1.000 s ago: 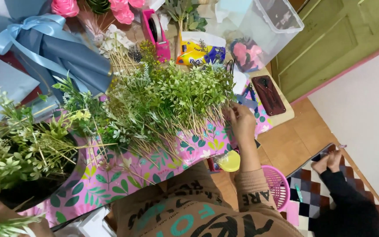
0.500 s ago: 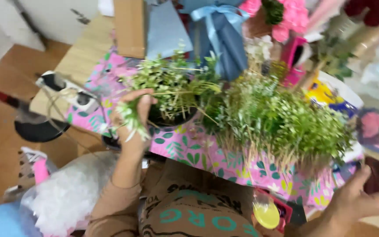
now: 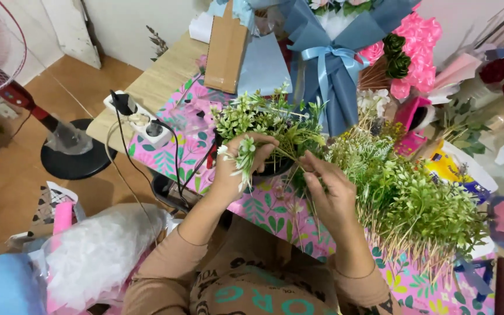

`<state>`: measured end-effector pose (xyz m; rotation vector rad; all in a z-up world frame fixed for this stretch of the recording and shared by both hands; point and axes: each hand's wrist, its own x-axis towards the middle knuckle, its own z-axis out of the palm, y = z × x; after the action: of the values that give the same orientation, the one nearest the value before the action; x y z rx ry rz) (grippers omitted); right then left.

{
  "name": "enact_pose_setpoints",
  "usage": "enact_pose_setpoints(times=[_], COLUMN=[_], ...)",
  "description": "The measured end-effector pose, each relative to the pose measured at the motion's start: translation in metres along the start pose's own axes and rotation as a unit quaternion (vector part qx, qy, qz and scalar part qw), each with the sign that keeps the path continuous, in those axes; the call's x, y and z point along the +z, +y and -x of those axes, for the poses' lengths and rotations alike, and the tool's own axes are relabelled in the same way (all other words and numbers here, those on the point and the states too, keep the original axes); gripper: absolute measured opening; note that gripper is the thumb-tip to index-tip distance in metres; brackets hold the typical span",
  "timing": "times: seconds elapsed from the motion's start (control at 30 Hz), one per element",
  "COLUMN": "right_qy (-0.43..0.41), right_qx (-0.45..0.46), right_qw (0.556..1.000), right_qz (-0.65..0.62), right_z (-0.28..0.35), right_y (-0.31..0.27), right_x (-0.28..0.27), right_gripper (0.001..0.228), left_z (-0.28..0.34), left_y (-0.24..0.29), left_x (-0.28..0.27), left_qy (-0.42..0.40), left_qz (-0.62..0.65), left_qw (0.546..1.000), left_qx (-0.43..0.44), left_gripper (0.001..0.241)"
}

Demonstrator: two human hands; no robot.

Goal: Arranging small artificial flower stems and greenery into a black pot on a decorated table.

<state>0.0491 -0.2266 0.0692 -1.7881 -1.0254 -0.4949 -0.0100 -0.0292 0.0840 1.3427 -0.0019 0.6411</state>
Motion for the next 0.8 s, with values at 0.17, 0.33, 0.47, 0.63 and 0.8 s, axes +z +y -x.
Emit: enact_pose_setpoints(times=[0.17,0.33,0.47,0.63,0.8], right_qy=[-0.086,-0.113,-0.051,0.031,0.126], right_qx=[0.094,0.207,0.293,0.269,0.235], right_qw=[0.99,0.957,0.935,0.95,0.961], right_qz=[-0.052,-0.169,-0.196,-0.153,-0.066], right_z=[-0.005,0.009,0.034,0.053,0.078], right_y=[-0.003,-0.017,0.005,0.027,0.041], right_x=[0.012,0.007,-0.02,-0.064,-0.074], right_gripper=[0.033,0.013,0.014,0.015,0.018], left_z=[0.006,0.019,0.029,0.033,0.041], left_y=[-0.024,-0.027,-0.066,-0.046,-0.055], left_x=[-0.007,-0.008,-0.03,-0.028,-0.028], left_qy=[-0.056,-0.07,-0.044,-0.032,-0.022], left_qz=[0.099,0.016,-0.02,0.015,0.022], left_qw=[0.989,0.996,0.997,0.996,0.996], left_qx=[-0.089,-0.048,-0.056,-0.076,-0.081], left_gripper=[0.02,0.027,0.046,0.043,0.036])
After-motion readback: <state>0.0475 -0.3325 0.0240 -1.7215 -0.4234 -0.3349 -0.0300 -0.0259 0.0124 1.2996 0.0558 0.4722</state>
